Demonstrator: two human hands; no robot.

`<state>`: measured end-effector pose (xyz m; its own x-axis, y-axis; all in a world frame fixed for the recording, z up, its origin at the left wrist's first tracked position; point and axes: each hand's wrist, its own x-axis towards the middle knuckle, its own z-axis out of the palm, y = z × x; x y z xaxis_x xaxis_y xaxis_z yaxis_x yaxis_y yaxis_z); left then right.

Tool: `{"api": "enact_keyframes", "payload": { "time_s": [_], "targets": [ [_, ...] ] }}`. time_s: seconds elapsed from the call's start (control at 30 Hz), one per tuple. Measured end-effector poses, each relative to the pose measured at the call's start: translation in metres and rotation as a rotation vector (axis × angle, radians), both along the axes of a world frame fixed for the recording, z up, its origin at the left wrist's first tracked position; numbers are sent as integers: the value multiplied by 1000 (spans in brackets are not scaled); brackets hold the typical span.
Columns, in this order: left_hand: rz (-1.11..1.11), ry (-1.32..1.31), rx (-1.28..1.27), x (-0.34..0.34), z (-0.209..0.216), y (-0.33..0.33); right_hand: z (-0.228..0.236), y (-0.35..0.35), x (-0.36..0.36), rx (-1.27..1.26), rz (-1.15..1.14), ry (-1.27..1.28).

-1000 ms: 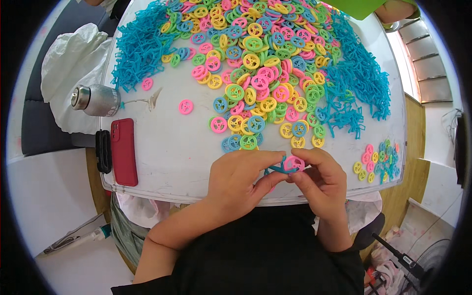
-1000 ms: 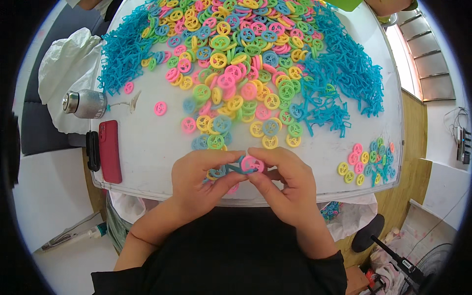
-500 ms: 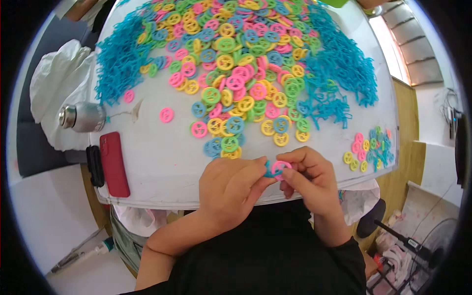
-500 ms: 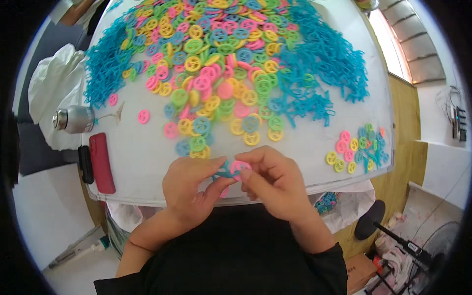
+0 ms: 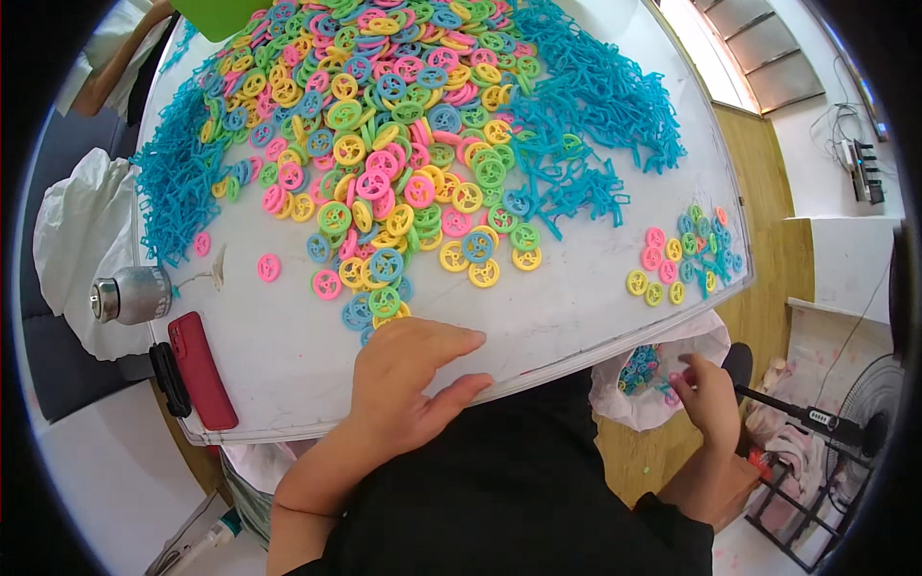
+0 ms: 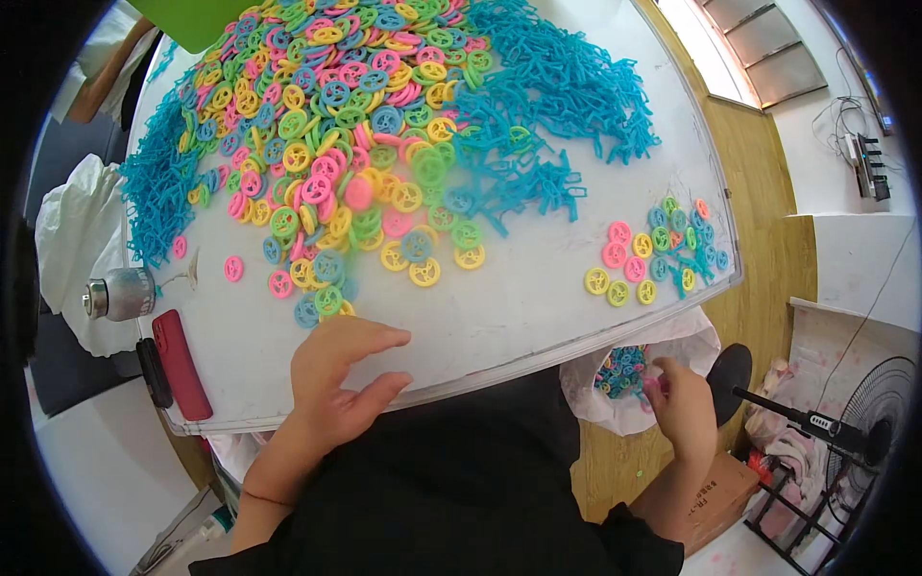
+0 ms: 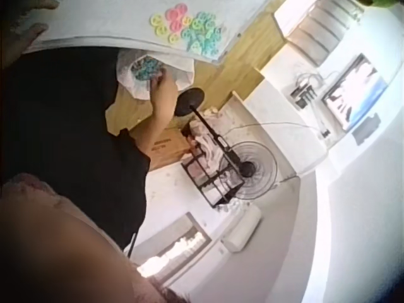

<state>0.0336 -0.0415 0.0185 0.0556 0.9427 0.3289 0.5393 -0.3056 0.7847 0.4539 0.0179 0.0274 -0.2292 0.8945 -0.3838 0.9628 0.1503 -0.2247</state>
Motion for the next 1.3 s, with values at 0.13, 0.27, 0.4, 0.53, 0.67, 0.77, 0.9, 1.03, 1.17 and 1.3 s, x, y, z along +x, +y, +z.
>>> {"api": "enact_keyframes", "payload": {
  "time_s": [0.13,0.27,0.4,0.53,0.67,0.77,0.9,1.03,1.17,1.3],
  "targets": [
    [45,-21,-33,4,1,1,9,4,-16,82,-41,-231],
    [60,10,-29,3,1,-1,30,53,-100,216,136,412],
    [96,11,-16,1,1,-5,7,98,-187,561,277,451],
    [113,8,-16,-1,1,-9,-6,116,-213,732,471,337],
    [117,-5,-20,-7,-1,-13,-16,126,-209,752,556,402],
    [128,-17,-15,-9,-2,-13,-2,117,-207,707,590,496],
    [173,-58,24,-5,9,-6,19,71,-210,615,692,563],
    [55,-86,-68,-1,15,-1,34,37,-223,341,915,717],
    [-147,-135,-295,-2,10,-6,8,34,-216,242,931,840],
    [-148,-207,-386,-2,14,-8,9,45,-215,-49,847,955]
  ]
}}
